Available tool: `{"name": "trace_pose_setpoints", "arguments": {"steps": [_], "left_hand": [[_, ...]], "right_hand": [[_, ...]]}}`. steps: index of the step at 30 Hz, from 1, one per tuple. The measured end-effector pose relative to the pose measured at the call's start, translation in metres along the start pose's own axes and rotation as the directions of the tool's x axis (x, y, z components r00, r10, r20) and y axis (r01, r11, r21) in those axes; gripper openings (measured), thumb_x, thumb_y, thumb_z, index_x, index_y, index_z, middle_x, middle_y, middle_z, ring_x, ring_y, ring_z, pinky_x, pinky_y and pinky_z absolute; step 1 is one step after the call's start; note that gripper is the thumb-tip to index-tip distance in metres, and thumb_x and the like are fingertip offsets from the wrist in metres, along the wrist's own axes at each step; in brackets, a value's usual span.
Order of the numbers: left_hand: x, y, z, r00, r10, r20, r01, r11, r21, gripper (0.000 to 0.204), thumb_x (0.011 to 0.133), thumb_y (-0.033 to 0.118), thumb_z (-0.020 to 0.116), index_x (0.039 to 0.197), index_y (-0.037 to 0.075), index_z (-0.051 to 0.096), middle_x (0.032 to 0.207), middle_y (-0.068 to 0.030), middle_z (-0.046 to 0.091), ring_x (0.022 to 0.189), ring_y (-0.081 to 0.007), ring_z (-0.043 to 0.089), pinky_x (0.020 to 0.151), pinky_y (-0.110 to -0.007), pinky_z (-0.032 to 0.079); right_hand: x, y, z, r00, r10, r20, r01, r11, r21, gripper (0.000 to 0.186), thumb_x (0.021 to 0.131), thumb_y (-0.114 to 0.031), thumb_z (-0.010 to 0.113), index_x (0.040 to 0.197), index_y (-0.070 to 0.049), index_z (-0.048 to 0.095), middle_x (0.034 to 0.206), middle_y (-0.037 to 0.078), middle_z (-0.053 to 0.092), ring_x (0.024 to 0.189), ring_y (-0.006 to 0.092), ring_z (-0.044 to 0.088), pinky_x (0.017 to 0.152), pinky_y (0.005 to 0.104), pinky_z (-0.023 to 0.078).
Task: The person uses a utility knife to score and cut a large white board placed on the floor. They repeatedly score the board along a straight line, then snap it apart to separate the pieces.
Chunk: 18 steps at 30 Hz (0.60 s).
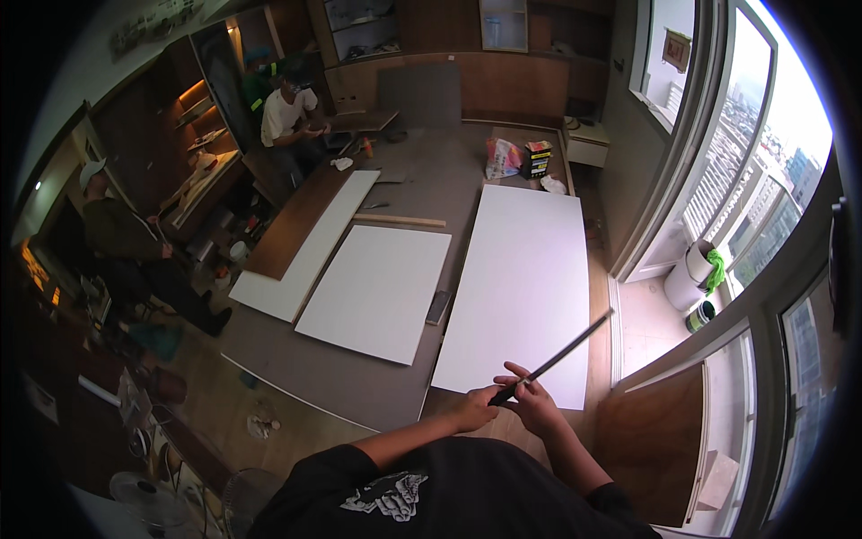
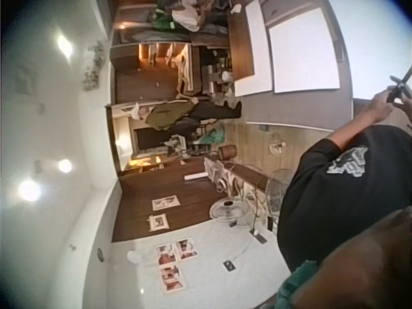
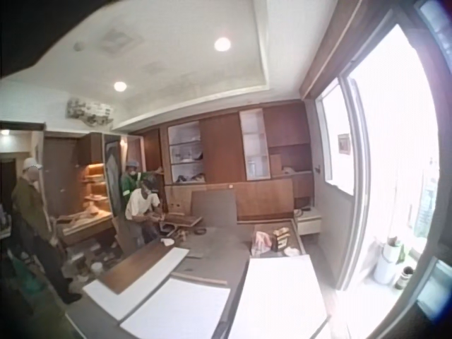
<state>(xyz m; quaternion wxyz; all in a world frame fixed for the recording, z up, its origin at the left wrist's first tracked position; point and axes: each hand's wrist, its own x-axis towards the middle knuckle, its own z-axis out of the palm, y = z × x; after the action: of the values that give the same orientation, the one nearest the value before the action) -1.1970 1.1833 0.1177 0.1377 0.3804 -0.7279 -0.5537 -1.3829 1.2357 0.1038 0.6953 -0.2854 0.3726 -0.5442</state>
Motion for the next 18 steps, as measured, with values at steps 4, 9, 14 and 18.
{"name": "trace_pose_setpoints", "arguments": {"steps": [4,9,14,18], "left_hand": [[0.015,-0.020,-0.002,0.983,0.110,0.150,-0.125,0.988,0.094,0.053,0.082,0.008,0.063,0.134,0.007,0.057,0.109,-0.0143,0.067,0.098,-0.0220,0.065,0.086,-0.036,0.052],[0.000,-0.060,-0.020,0.992,0.094,0.087,-0.089,0.994,-0.063,0.060,0.084,0.011,0.072,0.140,0.006,0.052,0.130,-0.0131,0.060,0.113,-0.0198,0.061,0.099,-0.036,0.050],[-0.043,-0.177,-0.059,0.941,-0.220,-0.258,0.262,0.954,0.144,0.025,0.090,0.030,0.070,0.092,0.005,0.071,0.088,-0.0091,0.073,0.088,-0.0214,0.071,0.079,-0.036,0.055],[-0.114,-0.271,-0.071,0.759,-0.547,-0.353,0.598,0.800,0.046,0.042,0.099,0.042,0.055,0.093,0.004,0.072,0.091,-0.0119,0.074,0.089,-0.0289,0.072,0.083,-0.040,0.055]], "right_hand": [[0.009,-0.005,0.009,0.992,-0.078,-0.095,0.073,0.996,-0.058,0.037,0.106,-0.022,0.052,0.134,0.001,0.055,0.122,0.014,0.066,0.126,0.0250,0.056,0.105,0.0408,0.047],[0.004,0.004,-0.022,0.932,-0.098,-0.350,0.123,0.991,0.050,0.013,0.100,-0.007,0.057,0.107,0.002,0.062,0.104,0.014,0.066,0.099,0.0280,0.069,0.088,0.0425,0.056],[-0.040,0.045,-0.112,0.802,0.051,-0.595,-0.235,0.943,-0.236,0.004,0.091,-0.003,0.064,0.092,-0.003,0.060,0.072,0.009,0.063,0.061,0.0202,0.066,0.055,0.0336,0.054],[-0.094,0.099,-0.163,0.674,0.172,-0.719,-0.635,0.631,-0.445,0.019,0.090,-0.015,0.071,0.092,0.003,0.064,0.074,0.012,0.066,0.057,0.0221,0.068,0.055,0.0361,0.057]]}}
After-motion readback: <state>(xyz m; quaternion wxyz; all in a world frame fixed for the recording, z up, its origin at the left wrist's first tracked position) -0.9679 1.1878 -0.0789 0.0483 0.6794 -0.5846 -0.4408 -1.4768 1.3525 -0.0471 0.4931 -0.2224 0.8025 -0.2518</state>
